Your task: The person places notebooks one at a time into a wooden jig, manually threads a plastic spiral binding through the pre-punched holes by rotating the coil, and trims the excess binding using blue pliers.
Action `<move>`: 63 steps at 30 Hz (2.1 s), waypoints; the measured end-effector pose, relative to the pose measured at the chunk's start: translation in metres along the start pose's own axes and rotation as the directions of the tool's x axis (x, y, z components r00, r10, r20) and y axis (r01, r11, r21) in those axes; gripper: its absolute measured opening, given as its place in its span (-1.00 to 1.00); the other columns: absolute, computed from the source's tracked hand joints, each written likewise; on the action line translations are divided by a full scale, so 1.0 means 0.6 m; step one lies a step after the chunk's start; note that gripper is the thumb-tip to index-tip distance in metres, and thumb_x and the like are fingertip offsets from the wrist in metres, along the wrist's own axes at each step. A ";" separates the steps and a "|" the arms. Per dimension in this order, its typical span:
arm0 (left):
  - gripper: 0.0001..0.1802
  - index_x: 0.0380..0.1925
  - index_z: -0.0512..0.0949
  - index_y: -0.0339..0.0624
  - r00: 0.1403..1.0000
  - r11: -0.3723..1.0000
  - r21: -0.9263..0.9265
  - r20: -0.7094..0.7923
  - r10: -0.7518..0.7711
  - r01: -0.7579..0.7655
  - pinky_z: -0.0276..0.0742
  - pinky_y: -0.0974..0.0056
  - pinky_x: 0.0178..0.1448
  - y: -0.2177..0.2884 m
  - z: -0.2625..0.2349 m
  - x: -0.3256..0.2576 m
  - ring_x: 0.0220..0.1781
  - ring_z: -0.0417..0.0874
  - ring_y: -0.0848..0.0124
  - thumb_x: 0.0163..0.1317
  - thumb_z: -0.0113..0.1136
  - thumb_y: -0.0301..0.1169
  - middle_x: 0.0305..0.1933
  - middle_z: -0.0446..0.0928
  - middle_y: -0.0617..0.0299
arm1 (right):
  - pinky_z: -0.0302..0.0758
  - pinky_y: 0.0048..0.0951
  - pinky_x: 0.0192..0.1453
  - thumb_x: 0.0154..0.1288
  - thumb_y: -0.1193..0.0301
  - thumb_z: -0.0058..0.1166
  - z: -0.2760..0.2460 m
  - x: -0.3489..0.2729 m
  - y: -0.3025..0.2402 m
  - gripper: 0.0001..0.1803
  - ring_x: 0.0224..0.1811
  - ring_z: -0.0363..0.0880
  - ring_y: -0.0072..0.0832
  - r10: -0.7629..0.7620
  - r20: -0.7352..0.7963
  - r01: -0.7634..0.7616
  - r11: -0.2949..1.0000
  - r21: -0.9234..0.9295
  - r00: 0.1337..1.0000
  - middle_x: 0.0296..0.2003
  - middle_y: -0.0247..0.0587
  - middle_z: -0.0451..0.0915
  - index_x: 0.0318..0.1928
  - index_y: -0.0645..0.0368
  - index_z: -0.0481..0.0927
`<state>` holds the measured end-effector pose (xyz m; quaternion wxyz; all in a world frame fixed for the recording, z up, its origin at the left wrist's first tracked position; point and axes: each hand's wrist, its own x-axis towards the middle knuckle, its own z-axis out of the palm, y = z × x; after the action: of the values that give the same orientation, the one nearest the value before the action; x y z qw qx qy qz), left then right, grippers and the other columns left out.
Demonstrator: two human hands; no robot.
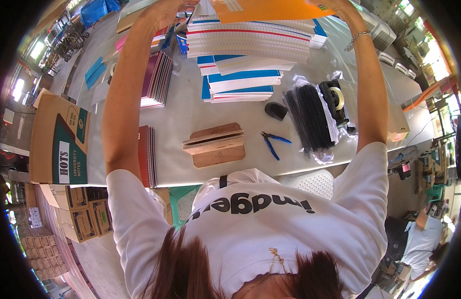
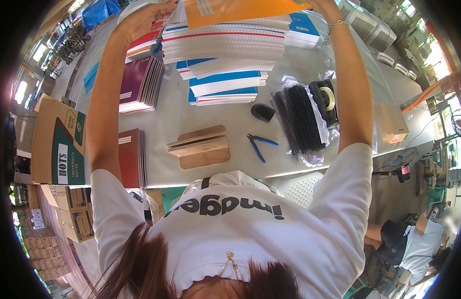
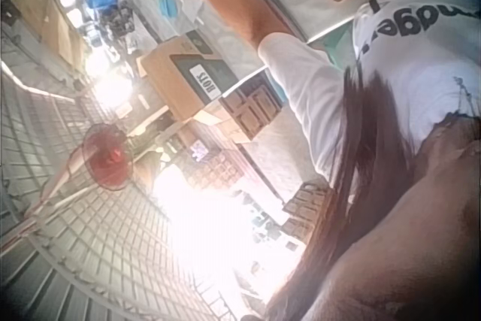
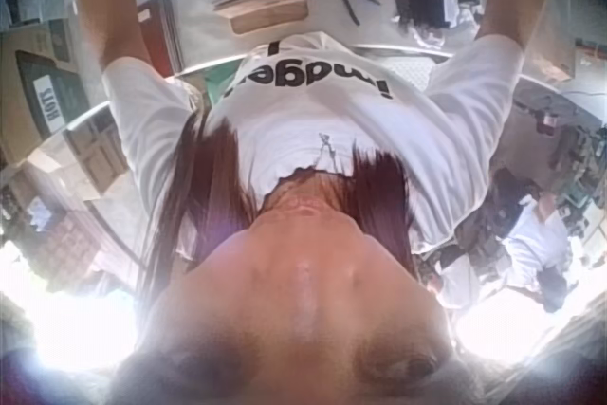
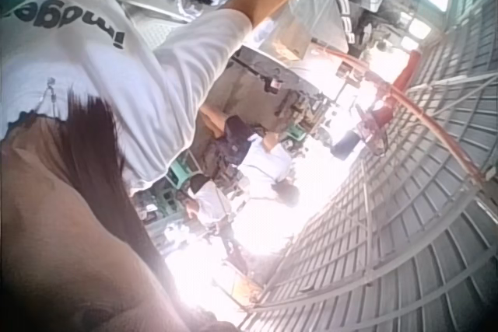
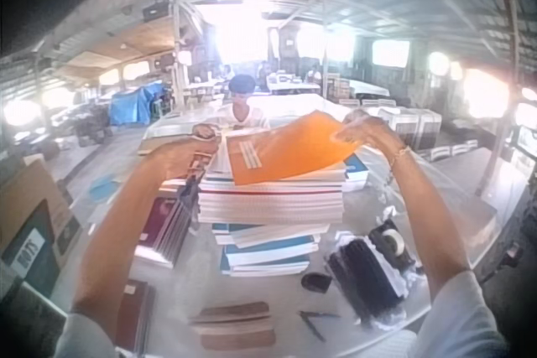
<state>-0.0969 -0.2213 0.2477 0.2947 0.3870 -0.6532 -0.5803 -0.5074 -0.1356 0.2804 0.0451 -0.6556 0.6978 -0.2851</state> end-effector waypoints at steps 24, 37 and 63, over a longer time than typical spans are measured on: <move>-0.60 0.00 0.51 -0.07 0.998 0.998 0.026 -0.026 -0.052 0.053 0.31 0.28 0.00 0.003 0.006 -0.008 -0.10 0.46 0.44 0.24 0.21 -0.12 -0.11 0.52 0.32 | 0.43 -0.46 -0.45 0.08 0.18 0.30 0.012 0.008 0.040 -0.67 -0.53 0.55 -0.50 -0.471 -0.105 0.468 0.882 -0.057 0.876 -0.51 -0.26 0.63 -0.44 0.24 0.66; -0.33 0.17 0.44 -0.17 0.998 0.979 0.197 0.043 0.044 -0.052 0.12 0.24 0.37 -0.020 -0.030 0.018 0.26 0.28 0.43 0.21 0.19 0.07 0.19 0.37 0.24 | 0.52 -0.45 -0.27 0.04 0.30 0.27 -0.006 0.024 0.027 -0.67 -0.32 0.62 -0.46 -0.127 0.054 0.070 0.799 0.597 0.990 -0.29 -0.16 0.67 -0.23 0.28 0.63; -0.54 0.07 0.46 -0.28 0.762 0.771 -0.017 -0.160 0.627 -0.637 0.51 0.35 0.01 0.020 0.147 -0.203 -0.04 0.58 0.44 0.25 0.25 -0.27 -0.06 0.60 0.21 | 0.40 -0.52 0.12 0.19 0.54 0.22 0.017 -0.283 -0.111 -0.59 -0.03 0.51 -0.51 -0.117 -0.660 0.577 0.615 0.538 0.742 -0.09 -0.26 0.57 0.06 0.25 0.47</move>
<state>-0.1083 -0.0707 0.2541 0.5331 0.1749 -0.7012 -0.4399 -0.4207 0.0222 0.2493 0.0284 -0.5971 0.3606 -0.7160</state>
